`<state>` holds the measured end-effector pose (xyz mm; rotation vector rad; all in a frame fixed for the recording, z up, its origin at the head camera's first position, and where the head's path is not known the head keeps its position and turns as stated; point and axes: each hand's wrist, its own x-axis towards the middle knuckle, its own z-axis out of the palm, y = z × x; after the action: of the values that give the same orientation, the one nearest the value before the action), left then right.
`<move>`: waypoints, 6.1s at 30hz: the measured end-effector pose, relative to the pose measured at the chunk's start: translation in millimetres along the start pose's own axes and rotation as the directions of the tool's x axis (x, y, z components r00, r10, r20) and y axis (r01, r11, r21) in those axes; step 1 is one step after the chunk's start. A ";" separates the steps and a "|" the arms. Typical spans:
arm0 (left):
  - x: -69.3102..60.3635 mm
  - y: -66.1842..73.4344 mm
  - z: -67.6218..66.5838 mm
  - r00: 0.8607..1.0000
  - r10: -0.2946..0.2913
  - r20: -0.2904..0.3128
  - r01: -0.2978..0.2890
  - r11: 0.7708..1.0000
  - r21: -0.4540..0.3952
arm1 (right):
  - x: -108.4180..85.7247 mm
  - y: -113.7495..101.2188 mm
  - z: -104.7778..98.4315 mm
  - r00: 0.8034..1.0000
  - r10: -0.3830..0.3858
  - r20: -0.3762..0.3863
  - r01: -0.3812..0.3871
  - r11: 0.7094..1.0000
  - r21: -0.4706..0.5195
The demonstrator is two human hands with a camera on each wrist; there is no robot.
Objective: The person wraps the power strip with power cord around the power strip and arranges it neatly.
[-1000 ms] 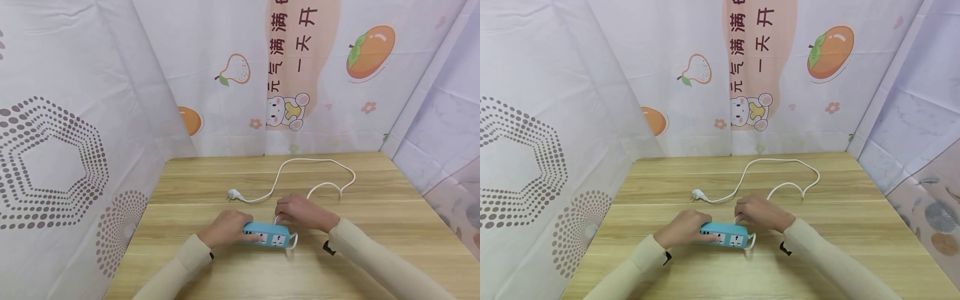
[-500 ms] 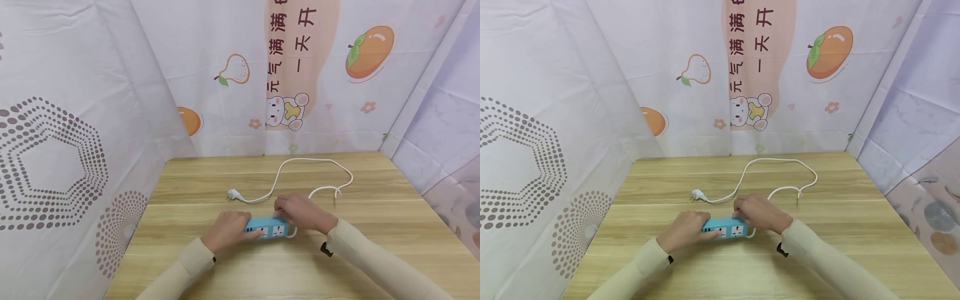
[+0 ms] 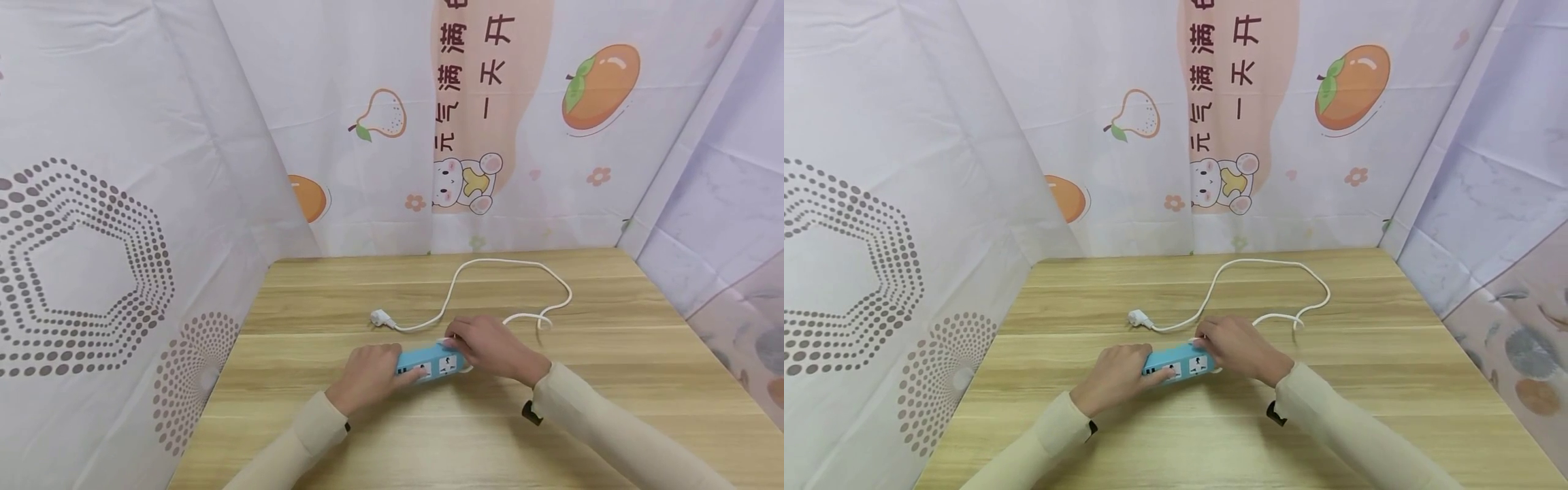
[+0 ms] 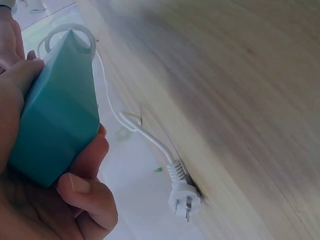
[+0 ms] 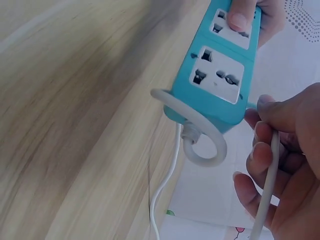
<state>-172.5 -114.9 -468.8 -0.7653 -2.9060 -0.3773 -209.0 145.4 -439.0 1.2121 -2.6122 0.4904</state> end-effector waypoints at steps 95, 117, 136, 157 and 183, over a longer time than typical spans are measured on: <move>-9.5 -10.8 -15.6 0.989 -0.140 0.051 0.134 0.677 -0.724 | -31.0 5.1 16.0 0.990 -0.141 0.023 0.127 0.943 0.306; -9.4 -10.1 -18.0 0.992 0.058 0.111 0.045 0.657 -0.752 | -30.1 12.3 14.7 0.996 -0.072 0.056 0.059 0.975 0.212; -11.7 -12.0 -19.5 0.968 0.212 0.131 -0.032 0.628 -0.777 | -22.4 22.6 6.9 0.978 -0.205 0.035 0.198 0.971 0.135; -7.7 -9.2 -10.3 0.970 0.225 0.096 -0.171 0.906 -0.388 | -13.3 14.2 -0.5 0.979 -0.202 -0.014 0.202 0.979 0.038; 1.8 -16.2 11.3 0.998 0.032 -0.058 -0.037 0.995 -0.093 | -1.4 0.6 -4.3 0.994 -0.093 -0.064 0.090 0.995 -0.044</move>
<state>-182.6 -124.7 -482.8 -0.8033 -2.8358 -0.5274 -208.2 148.4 -435.6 1.2739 -2.4863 0.4503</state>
